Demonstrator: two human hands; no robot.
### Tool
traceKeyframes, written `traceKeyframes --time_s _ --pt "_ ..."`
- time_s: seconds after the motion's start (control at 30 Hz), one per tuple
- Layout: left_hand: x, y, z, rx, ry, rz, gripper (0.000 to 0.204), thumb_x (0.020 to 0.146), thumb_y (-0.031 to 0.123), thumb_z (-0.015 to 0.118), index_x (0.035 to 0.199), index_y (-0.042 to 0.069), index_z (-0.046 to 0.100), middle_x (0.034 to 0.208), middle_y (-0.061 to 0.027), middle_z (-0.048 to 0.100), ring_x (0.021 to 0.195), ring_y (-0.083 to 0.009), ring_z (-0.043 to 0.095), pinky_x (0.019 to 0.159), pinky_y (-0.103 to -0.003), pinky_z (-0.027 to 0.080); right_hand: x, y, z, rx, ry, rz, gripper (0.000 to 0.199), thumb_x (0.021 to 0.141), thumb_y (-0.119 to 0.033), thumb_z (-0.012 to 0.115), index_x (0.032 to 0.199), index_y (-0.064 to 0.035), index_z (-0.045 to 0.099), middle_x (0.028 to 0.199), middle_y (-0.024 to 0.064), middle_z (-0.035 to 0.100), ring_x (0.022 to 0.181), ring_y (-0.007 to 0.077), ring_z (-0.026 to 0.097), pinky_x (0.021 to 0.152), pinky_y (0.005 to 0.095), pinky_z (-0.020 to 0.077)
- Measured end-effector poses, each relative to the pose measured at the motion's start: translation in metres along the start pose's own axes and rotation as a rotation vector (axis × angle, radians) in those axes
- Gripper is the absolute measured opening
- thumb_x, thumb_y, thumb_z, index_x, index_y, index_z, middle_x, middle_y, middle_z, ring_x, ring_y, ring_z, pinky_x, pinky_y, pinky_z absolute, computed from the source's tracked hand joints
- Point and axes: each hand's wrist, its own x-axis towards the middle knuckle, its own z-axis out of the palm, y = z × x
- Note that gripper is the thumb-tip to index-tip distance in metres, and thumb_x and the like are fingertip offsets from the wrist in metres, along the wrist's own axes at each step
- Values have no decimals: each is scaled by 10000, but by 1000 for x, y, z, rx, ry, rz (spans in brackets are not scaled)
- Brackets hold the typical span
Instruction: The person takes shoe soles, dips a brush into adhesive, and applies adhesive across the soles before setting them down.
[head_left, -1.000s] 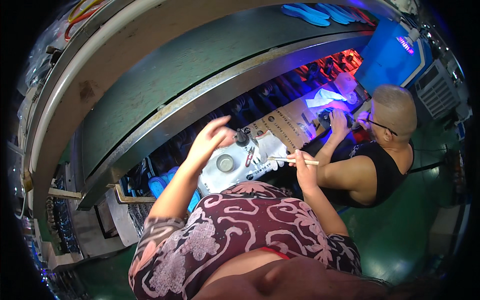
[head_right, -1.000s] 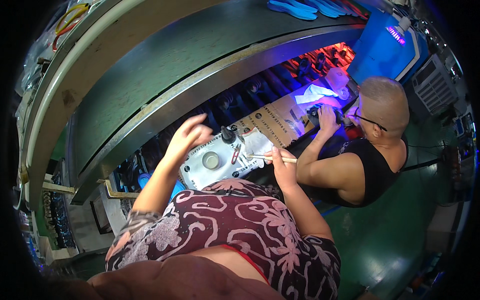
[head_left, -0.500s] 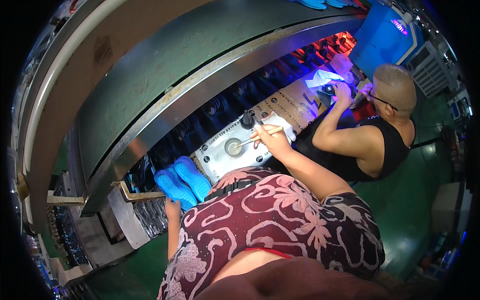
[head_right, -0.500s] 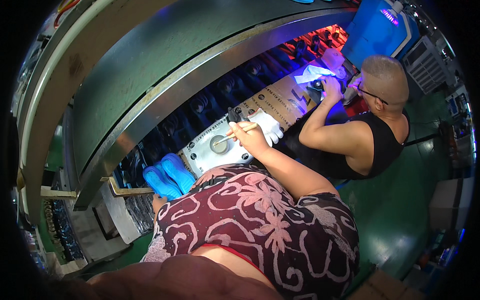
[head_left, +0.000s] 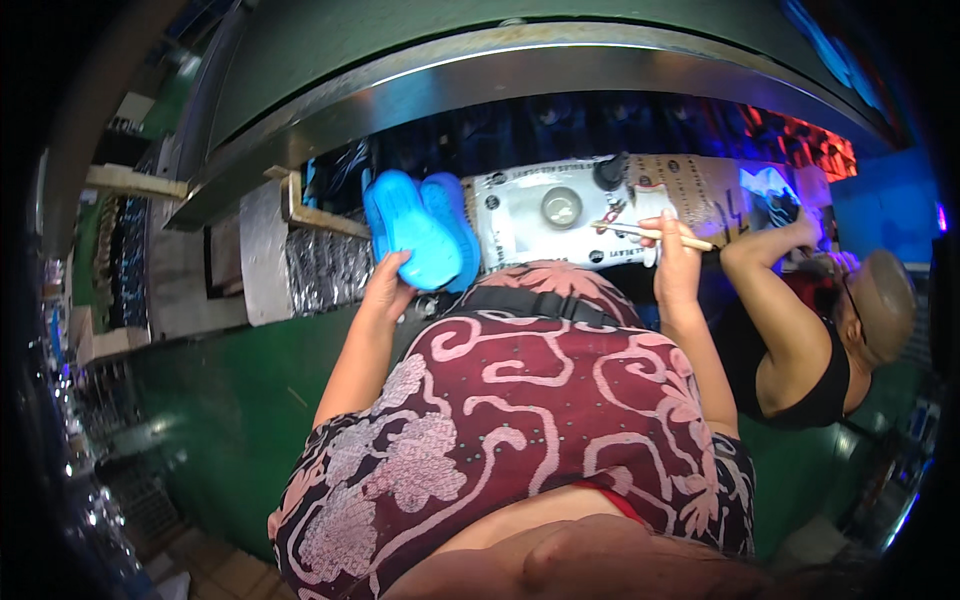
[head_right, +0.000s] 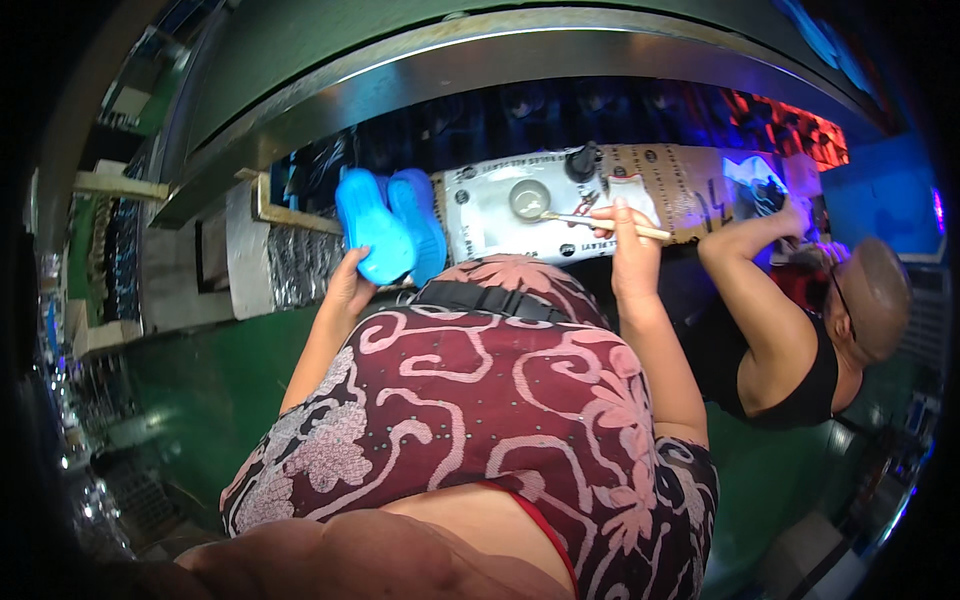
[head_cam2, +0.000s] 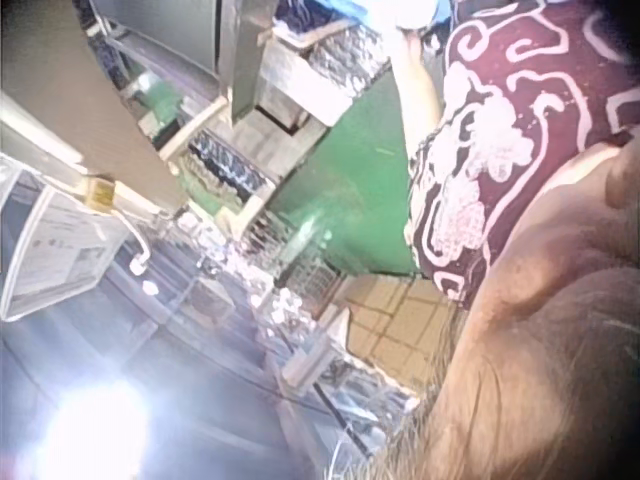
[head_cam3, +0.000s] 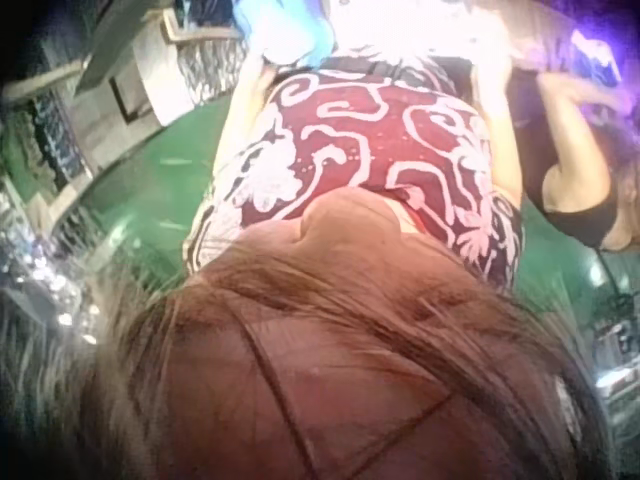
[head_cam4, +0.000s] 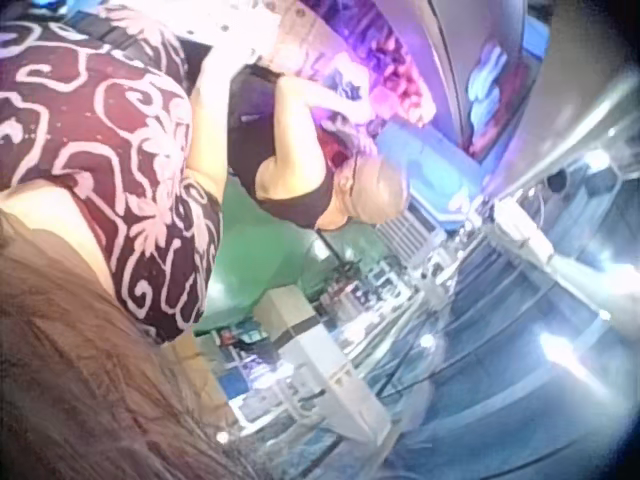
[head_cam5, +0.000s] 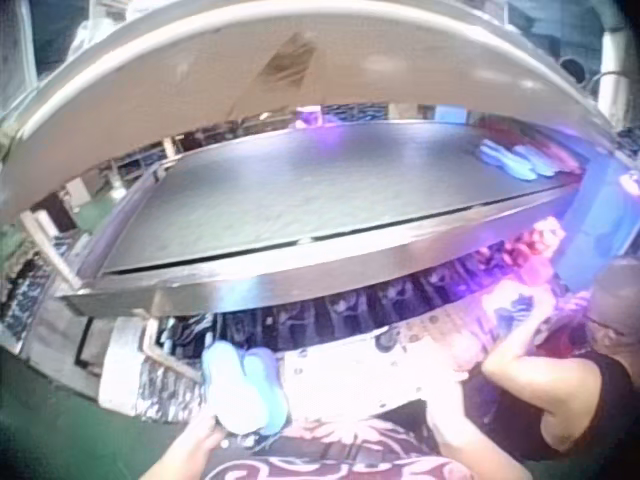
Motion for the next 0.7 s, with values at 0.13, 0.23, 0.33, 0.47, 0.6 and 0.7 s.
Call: traceKeyframes --time_s 0.13,0.23,0.33,0.47,0.6,0.7 --pt "-40 17 88 295 -24 216 536 804 123 586 1266 64 321 1131 -105 501 900 -184 572 602 -284 520 5 -9 13 112 -72 44 304 932 -215 471 823 35 605 791 96 588 680 131 509 676 259 416" --pt "-35 16 113 602 27 530 533 788 112 585 1241 8 326 1082 -135 519 900 -186 571 654 -289 517 7 -26 29 79 -166 -42 342 918 -236 488 790 46 631 703 91 613 635 125 534 631 248 428" --pt "-32 20 135 659 37 734 502 763 59 582 1200 -35 353 1006 -133 560 886 -186 579 791 -303 474 3 -57 46 -152 -332 -334 290 899 -187 497 769 26 644 666 74 606 623 139 528 616 253 416" --pt "-36 24 155 758 -1 886 476 739 23 578 1175 -31 394 980 -121 584 874 -171 592 805 -280 459 5 -61 57 -341 -406 -698 192 840 -130 555 713 -23 651 620 55 597 608 199 529 690 319 408" --pt "-39 23 168 699 -53 891 480 716 -17 568 1168 -27 407 982 -112 584 876 -161 590 794 -276 459 1 -57 63 -412 -403 -791 183 811 -125 588 648 -57 636 606 28 596 583 208 526 744 348 396" --pt "-39 21 170 715 -69 926 473 713 -11 573 1158 -32 413 964 -113 592 855 -161 597 781 -277 466 3 -50 64 -437 -422 -851 181 797 -126 602 631 -58 625 601 30 590 568 209 518 707 339 392"
